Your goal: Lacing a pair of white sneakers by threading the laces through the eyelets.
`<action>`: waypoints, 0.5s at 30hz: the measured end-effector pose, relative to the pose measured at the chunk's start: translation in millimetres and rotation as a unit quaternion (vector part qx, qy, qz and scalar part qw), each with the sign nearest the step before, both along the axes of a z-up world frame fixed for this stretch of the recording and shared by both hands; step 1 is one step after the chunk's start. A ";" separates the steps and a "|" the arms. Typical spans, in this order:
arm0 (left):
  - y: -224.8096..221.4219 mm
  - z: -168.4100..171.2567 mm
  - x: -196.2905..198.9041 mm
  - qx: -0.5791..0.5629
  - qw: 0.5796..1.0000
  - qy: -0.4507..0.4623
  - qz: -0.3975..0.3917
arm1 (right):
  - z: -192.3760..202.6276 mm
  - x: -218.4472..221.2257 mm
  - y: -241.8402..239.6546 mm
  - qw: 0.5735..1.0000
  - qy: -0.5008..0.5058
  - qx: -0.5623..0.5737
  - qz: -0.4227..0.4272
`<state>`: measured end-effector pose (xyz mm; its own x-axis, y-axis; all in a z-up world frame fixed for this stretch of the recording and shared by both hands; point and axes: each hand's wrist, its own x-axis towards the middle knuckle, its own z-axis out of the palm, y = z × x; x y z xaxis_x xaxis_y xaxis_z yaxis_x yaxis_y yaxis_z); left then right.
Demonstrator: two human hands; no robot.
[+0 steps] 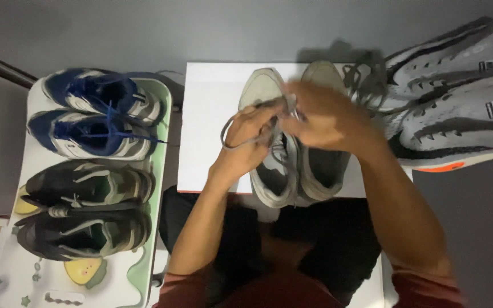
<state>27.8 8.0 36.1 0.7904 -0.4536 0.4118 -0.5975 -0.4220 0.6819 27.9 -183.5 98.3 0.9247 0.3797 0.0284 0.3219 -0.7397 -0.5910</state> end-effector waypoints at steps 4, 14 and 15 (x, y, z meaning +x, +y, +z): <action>14.6 -24.8 12.3 -0.066 0.998 -0.009 -0.010 | -45.4 8.2 -13.3 0.990 0.000 0.132 0.040; 41.9 -23.8 30.8 -0.256 0.909 0.256 -0.206 | -33.1 6.6 -27.1 0.813 0.331 0.479 0.010; 44.2 -22.6 33.5 -0.256 0.910 0.254 -0.206 | -35.2 5.8 -33.5 0.814 0.330 0.478 0.011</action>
<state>61.3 52.2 13.6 0.7438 -0.6062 0.2815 -0.1857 0.2172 0.9583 33.7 -217.0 63.1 0.8519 0.4920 -0.1794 -0.2922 0.1624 -0.9425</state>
